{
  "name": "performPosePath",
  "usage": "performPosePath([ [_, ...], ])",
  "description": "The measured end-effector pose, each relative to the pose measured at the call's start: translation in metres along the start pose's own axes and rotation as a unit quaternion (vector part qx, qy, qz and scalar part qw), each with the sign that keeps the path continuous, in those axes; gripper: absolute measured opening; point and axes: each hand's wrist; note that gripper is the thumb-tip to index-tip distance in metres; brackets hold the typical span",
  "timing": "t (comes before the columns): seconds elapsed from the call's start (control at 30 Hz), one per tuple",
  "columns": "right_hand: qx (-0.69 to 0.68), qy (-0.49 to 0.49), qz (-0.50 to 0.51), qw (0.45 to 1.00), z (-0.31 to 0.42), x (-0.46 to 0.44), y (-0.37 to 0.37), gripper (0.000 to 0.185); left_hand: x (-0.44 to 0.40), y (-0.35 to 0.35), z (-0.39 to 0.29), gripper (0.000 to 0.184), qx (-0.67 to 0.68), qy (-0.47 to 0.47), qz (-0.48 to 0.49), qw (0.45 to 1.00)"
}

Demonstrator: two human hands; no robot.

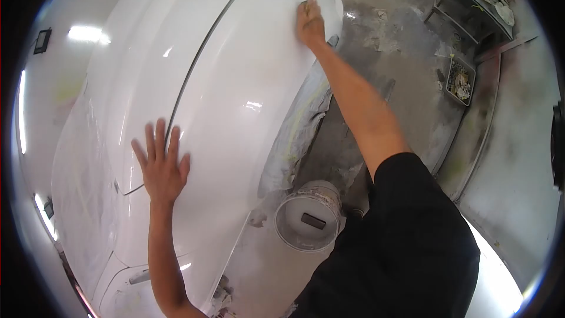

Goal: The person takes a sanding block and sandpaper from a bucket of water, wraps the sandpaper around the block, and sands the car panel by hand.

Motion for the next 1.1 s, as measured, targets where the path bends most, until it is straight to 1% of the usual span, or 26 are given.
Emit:
performPosePath([
  [0.07, 0.029, -0.038, -0.031, 0.998, 0.010, -0.010, -0.007, 0.062, 0.003, 0.002, 0.001, 0.066, 0.001, 0.007, 0.016, 1.000],
  [0.1, 0.064, 0.013, -0.067, 0.996, 0.018, 0.031, -0.019, 0.064, -0.001, 0.002, 0.001, 0.065, 0.003, 0.006, 0.019, 1.000],
  [0.13, 0.092, 0.085, -0.047, 0.991, 0.030, 0.083, -0.023, 0.069, -0.007, 0.002, 0.000, 0.067, 0.007, 0.001, 0.008, 1.000],
  [0.17, 0.018, 0.028, 0.049, 0.998, 0.085, 0.125, 0.015, 0.072, -0.008, 0.002, -0.002, 0.068, 0.011, -0.005, 0.004, 1.000],
  [0.2, -0.028, 0.037, 0.113, 0.993, 0.107, 0.158, 0.044, 0.072, -0.011, 0.002, -0.003, 0.069, 0.016, -0.011, 0.003, 1.000],
  [0.23, -0.074, 0.044, 0.175, 0.981, 0.114, 0.175, 0.059, 0.072, -0.019, 0.001, -0.004, 0.070, 0.022, -0.018, 0.002, 1.000],
  [0.3, -0.021, 0.082, 0.102, 0.991, 0.070, 0.134, 0.033, 0.070, -0.034, -0.003, -0.008, 0.071, 0.035, -0.025, 0.004, 0.999],
  [0.33, -0.008, 0.118, -0.027, 0.993, 0.023, 0.096, 0.007, 0.064, -0.037, -0.005, -0.008, 0.071, 0.033, -0.023, 0.002, 0.999],
  [0.37, 0.119, 0.165, -0.117, 0.972, -0.025, 0.054, -0.013, 0.057, -0.036, -0.005, -0.007, 0.071, 0.031, -0.023, 0.000, 0.999],
  [0.4, 0.015, 0.036, -0.078, 0.996, -0.036, 0.004, 0.011, 0.058, -0.034, -0.007, -0.007, 0.072, 0.030, -0.022, -0.001, 0.999],
  [0.43, 0.079, -0.003, 0.032, 0.996, -0.050, -0.026, 0.012, 0.062, -0.033, -0.009, -0.008, 0.072, 0.030, -0.026, -0.004, 0.999],
  [0.47, 0.148, -0.027, 0.147, 0.978, -0.063, -0.056, 0.014, 0.066, -0.034, -0.010, -0.007, 0.072, 0.028, -0.027, -0.011, 0.999],
  [0.5, 0.094, -0.077, 0.053, 0.991, -0.046, -0.036, 0.010, 0.067, -0.033, -0.008, -0.007, 0.072, 0.026, -0.029, -0.016, 0.999],
  [0.53, 0.038, -0.124, -0.043, 0.991, -0.023, -0.004, 0.002, 0.068, -0.033, -0.007, -0.006, 0.071, 0.026, -0.026, -0.015, 0.999],
  [0.57, 0.044, -0.073, -0.027, 0.996, -0.019, 0.036, -0.008, 0.070, -0.033, -0.007, -0.006, 0.071, 0.027, -0.023, -0.014, 0.999],
  [0.63, -0.061, -0.016, 0.019, 0.998, 0.050, 0.116, 0.027, 0.069, -0.033, -0.007, -0.009, 0.070, 0.024, -0.022, -0.008, 0.999],
  [0.73, -0.048, -0.012, 0.072, 0.996, 0.045, 0.109, 0.043, 0.067, -0.036, -0.008, -0.008, 0.069, 0.009, -0.033, -0.003, 0.999],
  [0.77, -0.034, 0.032, -0.002, 0.999, 0.001, 0.080, 0.021, 0.064, -0.036, -0.010, -0.009, 0.069, 0.011, -0.033, -0.005, 0.999],
  [0.8, 0.019, 0.013, -0.015, 1.000, -0.039, 0.041, 0.005, 0.063, -0.035, -0.012, -0.009, 0.068, 0.012, -0.031, -0.006, 0.999],
  [0.83, 0.042, 0.050, -0.043, 0.997, -0.086, 0.002, -0.014, 0.061, -0.036, -0.014, -0.010, 0.068, 0.014, -0.033, -0.011, 0.999],
  [0.87, -0.017, -0.071, 0.052, 0.996, -0.052, -0.032, 0.032, 0.063, -0.036, -0.014, -0.011, 0.068, 0.016, -0.034, -0.015, 0.999],
  [0.97, 0.054, -0.094, -0.024, 0.994, -0.035, -0.007, -0.001, 0.064, -0.036, -0.011, -0.008, 0.068, 0.018, -0.032, -0.022, 0.999],
  [1.0, -0.024, -0.085, -0.033, 0.996, 0.000, 0.033, 0.012, 0.067, -0.038, -0.011, -0.010, 0.068, 0.019, -0.030, -0.025, 0.999],
  [1.03, -0.008, -0.045, 0.013, 0.999, 0.028, 0.078, 0.018, 0.069, -0.037, -0.010, -0.011, 0.068, 0.018, -0.025, -0.021, 0.999],
  [1.07, -0.036, -0.022, 0.096, 0.994, 0.068, 0.126, 0.044, 0.069, -0.036, -0.009, -0.013, 0.068, 0.018, -0.023, -0.015, 0.999],
  [1.1, -0.064, 0.003, 0.174, 0.983, 0.094, 0.147, 0.062, 0.069, -0.038, -0.010, -0.013, 0.068, 0.017, -0.023, -0.013, 1.000],
])
Point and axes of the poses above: each hand's wrist, its own x-axis away from the middle knuckle, its own y-axis out of the back of the hand, z = x × y, and after that the axes turned 10 degrees about -z, right-handed
